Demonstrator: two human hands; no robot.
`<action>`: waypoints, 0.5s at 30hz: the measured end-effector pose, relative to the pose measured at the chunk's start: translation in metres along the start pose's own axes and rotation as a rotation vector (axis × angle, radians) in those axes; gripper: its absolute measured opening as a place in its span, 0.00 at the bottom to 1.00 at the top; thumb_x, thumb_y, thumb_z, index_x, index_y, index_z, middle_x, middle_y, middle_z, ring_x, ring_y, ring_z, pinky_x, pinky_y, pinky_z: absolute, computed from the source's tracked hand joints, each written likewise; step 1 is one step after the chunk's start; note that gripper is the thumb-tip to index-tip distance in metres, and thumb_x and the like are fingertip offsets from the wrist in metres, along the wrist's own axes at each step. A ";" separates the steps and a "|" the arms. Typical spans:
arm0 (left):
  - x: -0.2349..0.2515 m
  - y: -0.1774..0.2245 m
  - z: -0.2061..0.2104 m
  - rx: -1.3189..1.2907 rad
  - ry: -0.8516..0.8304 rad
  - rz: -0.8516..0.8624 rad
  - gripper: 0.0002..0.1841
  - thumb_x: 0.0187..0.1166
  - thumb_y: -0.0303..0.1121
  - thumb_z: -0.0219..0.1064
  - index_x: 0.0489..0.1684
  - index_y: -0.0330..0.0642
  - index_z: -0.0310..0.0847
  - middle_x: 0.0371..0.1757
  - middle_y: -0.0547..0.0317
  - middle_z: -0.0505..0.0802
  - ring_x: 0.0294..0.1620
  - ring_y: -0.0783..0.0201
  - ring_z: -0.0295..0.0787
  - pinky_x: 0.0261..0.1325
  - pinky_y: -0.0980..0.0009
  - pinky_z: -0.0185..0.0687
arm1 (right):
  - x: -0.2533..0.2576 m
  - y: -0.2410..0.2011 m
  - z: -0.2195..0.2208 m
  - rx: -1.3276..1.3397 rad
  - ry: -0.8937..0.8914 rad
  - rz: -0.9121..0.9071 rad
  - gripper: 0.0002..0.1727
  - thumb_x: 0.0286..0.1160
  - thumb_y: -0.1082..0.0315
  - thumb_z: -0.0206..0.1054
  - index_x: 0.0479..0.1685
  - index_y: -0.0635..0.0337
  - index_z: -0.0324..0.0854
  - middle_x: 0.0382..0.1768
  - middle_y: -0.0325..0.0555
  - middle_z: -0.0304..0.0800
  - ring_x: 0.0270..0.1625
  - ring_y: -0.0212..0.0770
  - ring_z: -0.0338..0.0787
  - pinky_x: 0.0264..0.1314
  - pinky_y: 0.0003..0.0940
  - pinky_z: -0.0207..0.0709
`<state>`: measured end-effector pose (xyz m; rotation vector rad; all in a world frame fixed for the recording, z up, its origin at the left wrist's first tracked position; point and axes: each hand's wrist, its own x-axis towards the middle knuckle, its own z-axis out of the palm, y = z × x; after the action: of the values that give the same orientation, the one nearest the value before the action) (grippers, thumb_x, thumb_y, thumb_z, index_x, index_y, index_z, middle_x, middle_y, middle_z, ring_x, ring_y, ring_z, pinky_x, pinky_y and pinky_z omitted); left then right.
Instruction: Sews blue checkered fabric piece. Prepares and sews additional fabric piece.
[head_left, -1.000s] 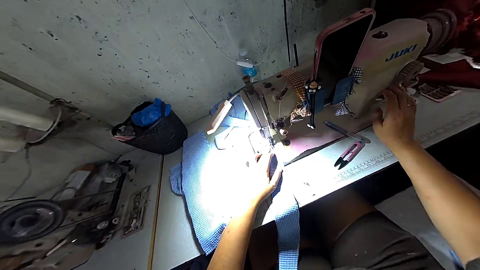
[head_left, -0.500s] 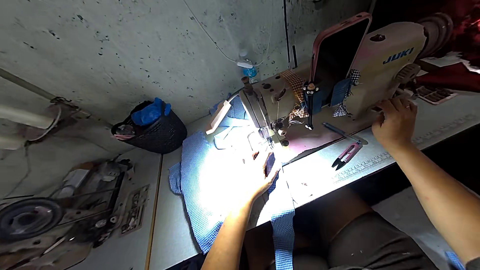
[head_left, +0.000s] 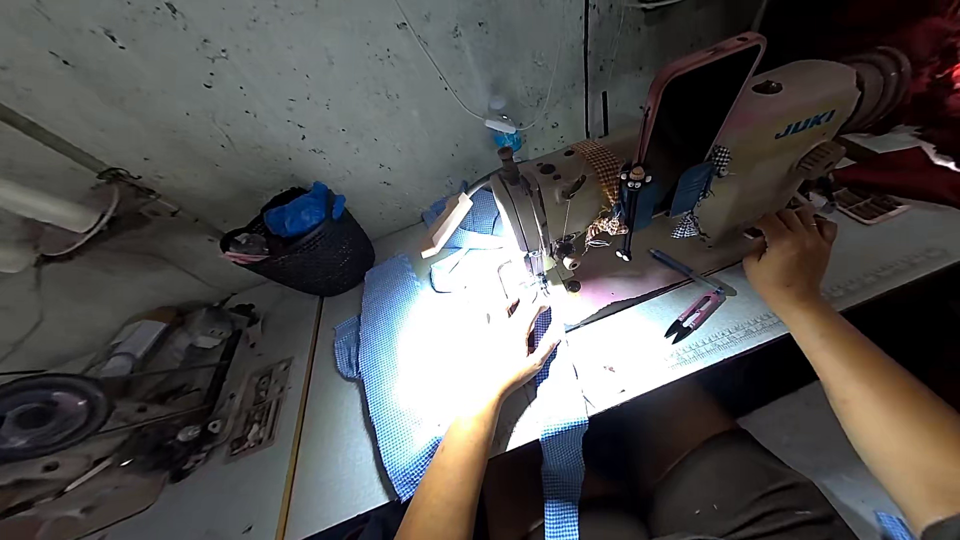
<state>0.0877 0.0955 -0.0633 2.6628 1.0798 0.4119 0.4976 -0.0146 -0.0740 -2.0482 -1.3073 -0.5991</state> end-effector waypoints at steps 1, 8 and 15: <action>0.000 0.001 -0.002 0.013 -0.015 -0.011 0.34 0.80 0.66 0.53 0.81 0.60 0.77 0.87 0.67 0.75 0.91 0.51 0.59 0.85 0.41 0.54 | 0.000 0.000 0.000 -0.005 -0.001 0.001 0.12 0.79 0.76 0.58 0.52 0.71 0.84 0.56 0.70 0.87 0.66 0.73 0.83 0.70 0.74 0.64; -0.002 -0.001 -0.003 -0.012 0.007 0.015 0.32 0.79 0.65 0.56 0.77 0.60 0.80 0.86 0.65 0.77 0.89 0.51 0.62 0.85 0.40 0.52 | 0.000 0.000 0.002 -0.017 0.004 0.005 0.12 0.78 0.76 0.58 0.52 0.70 0.85 0.55 0.69 0.88 0.65 0.72 0.84 0.68 0.74 0.64; -0.004 -0.001 -0.001 -0.010 0.039 0.053 0.30 0.81 0.64 0.55 0.74 0.59 0.82 0.85 0.66 0.78 0.87 0.52 0.65 0.82 0.41 0.56 | -0.001 -0.002 0.000 -0.020 0.005 0.004 0.13 0.77 0.76 0.57 0.51 0.70 0.85 0.54 0.69 0.88 0.64 0.73 0.83 0.67 0.74 0.64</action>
<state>0.0842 0.0934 -0.0638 2.6905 1.0166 0.4794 0.4959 -0.0144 -0.0741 -2.0636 -1.2994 -0.6170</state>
